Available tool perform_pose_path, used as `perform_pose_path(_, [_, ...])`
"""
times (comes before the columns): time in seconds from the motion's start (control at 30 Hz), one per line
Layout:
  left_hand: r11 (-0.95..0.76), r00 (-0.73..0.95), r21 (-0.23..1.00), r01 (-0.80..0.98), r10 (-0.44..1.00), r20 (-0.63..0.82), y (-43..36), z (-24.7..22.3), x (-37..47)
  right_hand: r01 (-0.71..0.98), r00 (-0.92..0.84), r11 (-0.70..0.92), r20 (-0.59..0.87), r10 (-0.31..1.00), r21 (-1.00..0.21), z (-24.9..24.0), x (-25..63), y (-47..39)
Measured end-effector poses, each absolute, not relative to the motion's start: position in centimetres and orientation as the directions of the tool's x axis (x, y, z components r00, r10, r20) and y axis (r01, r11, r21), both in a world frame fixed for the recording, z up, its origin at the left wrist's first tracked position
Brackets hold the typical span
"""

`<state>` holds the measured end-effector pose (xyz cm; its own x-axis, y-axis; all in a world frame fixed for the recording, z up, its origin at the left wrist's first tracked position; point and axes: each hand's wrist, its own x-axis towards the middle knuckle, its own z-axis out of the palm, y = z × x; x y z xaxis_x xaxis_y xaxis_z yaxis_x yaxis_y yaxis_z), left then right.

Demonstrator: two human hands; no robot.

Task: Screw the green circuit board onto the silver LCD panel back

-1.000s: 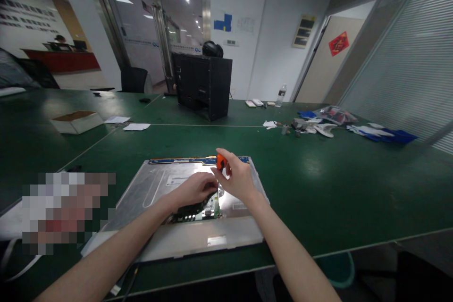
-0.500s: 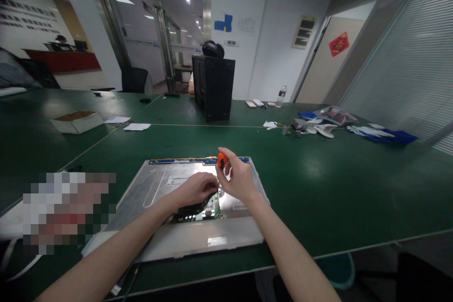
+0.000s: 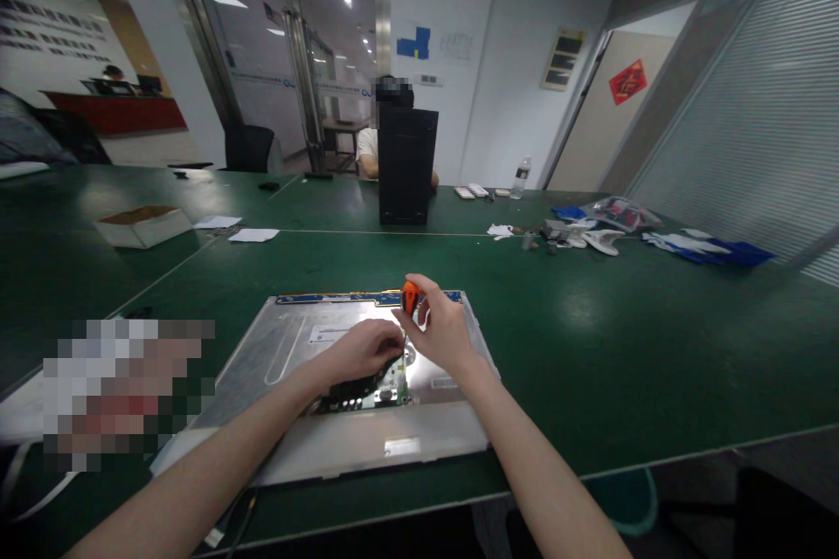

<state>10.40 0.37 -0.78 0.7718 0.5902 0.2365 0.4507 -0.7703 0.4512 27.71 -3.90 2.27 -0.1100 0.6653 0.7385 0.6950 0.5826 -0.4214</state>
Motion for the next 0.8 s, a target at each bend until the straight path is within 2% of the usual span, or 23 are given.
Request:
perform_pose_path(0.3, [-0.777,0.772,0.443,0.448,0.586,0.247,0.40,-0.86,10.47,0.673,-0.131,0.594,0.720,0.681,-0.440,2.54,27.68,-4.33])
perform_pose_path(0.8, [-0.771,0.774,0.450,0.451,0.589,0.232,0.32,-0.59,10.42,0.670,-0.141,0.621,0.751,0.645,-0.408,2.30,27.68,-4.01])
